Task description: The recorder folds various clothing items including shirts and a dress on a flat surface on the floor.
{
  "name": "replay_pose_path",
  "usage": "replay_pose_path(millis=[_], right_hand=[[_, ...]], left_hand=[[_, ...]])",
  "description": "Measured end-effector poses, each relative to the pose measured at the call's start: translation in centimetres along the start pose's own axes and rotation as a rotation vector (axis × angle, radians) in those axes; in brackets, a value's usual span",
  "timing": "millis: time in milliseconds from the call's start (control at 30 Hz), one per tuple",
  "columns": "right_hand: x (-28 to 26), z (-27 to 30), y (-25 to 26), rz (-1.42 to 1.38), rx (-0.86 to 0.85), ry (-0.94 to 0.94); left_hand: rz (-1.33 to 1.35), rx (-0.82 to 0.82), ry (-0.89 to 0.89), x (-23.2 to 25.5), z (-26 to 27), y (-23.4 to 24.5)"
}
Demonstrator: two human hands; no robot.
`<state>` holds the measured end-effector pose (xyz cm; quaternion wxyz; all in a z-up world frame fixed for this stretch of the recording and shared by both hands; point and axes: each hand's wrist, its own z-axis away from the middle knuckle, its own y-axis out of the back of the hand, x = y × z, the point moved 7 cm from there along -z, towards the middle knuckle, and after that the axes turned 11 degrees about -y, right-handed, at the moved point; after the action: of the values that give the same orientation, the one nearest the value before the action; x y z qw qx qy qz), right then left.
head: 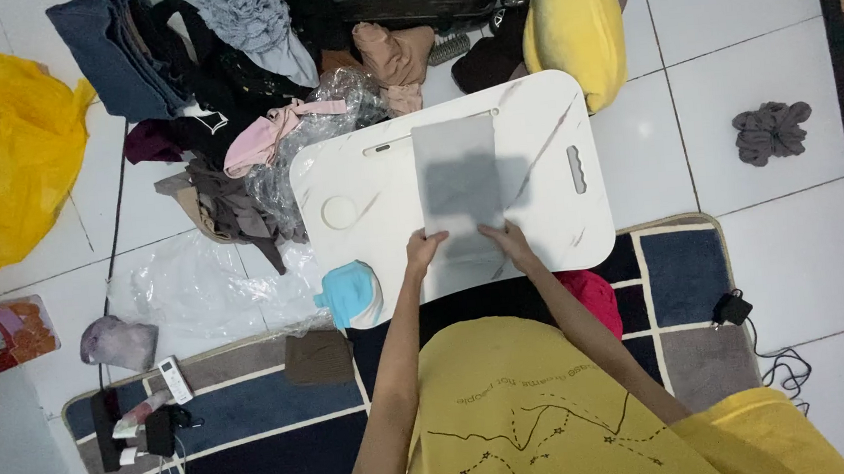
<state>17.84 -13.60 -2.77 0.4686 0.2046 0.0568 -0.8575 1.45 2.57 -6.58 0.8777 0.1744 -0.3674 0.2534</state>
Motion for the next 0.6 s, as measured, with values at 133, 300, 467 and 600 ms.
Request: replay_pose_path(millis=[133, 300, 467, 600], right_hand=[[-0.1, 1.0, 0.5, -0.274, -0.164, 0.013], [-1.3, 4.8, 2.8, 0.103, 0.09, -0.004], [-0.3, 3.3, 3.2, 0.18, -0.025, 0.028], [0.0, 3.1, 2.5, 0.033, -0.237, 0.039]], left_hand=[[0.151, -0.086, 0.075, -0.8, 1.1, -0.4], [0.157, -0.09, 0.02, 2.2, 3.8, -0.4], [0.046, -0.185, 0.102, 1.8, 5.1, -1.0], [0.142, -0.289, 0.086, 3.7, 6.5, -1.8]])
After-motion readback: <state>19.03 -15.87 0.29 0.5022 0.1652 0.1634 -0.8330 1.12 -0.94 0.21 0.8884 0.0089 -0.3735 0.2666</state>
